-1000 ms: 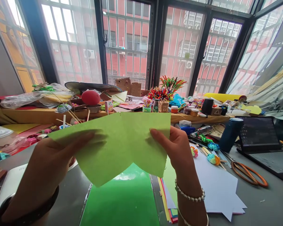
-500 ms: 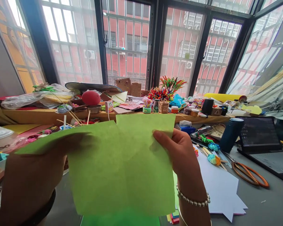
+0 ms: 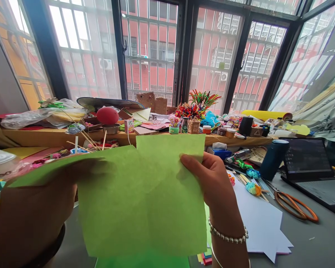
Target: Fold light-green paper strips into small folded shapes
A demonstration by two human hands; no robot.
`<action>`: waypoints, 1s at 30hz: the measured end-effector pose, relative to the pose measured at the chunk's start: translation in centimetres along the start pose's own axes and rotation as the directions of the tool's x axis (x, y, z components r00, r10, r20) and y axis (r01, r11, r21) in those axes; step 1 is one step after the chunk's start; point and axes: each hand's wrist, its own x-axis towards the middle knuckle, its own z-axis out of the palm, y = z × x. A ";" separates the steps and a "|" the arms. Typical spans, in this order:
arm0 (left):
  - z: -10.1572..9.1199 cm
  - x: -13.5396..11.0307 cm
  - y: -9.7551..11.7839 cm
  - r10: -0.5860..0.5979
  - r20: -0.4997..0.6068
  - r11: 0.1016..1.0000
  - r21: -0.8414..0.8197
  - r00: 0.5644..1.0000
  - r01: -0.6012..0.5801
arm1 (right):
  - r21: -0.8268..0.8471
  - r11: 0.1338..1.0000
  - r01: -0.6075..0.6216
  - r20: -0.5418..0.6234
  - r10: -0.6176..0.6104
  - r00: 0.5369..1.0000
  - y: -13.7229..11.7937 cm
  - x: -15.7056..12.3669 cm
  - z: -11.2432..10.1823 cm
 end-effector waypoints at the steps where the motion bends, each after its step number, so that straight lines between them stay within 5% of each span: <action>1: 0.1 -0.1 0.2 0.027 -0.046 1.000 0.006 0.999 -0.027 | -0.010 1.000 0.004 0.002 -0.004 1.000 0.1 0.1 0.0; 5: 0.1 0.0 0.5 -0.091 -0.024 0.995 0.034 0.996 0.091 | -0.089 0.994 0.066 -0.034 -0.069 0.997 0.5 0.4 -0.1; 10: 0.5 0.8 -0.6 -0.187 0.374 0.967 -0.092 0.908 0.237 | -0.328 0.897 0.296 -0.178 -0.366 0.914 0.5 -0.3 0.7; 13: 1.2 0.9 -1.6 -0.185 0.463 0.953 -0.131 0.867 0.274 | -0.407 0.823 0.397 0.168 -0.360 0.918 0.0 -1.1 1.4; 16: 1.8 0.8 -2.2 -0.191 0.480 0.939 -0.165 0.856 0.302 | -0.331 0.824 0.460 0.484 -0.271 0.832 -0.2 -1.1 1.6; 18: 2.0 0.7 -2.3 -0.182 0.489 0.927 -0.204 0.853 0.314 | -0.280 0.835 0.474 0.447 -0.323 0.834 0.2 -0.5 1.7; 21: 2.2 0.4 -2.0 -0.104 0.518 0.913 -0.289 0.849 0.288 | -0.293 0.817 0.497 0.196 -0.457 0.867 1.0 0.5 2.0; 27: 2.7 0.1 -1.8 -0.011 0.448 0.955 -0.260 0.894 0.143 | -0.289 0.921 0.262 0.289 -0.177 0.941 1.4 0.6 2.4; 30: 2.5 1.2 -2.3 0.103 0.334 0.971 -0.237 0.937 -0.023 | -0.433 0.835 0.339 0.222 -0.266 0.938 1.3 0.6 2.2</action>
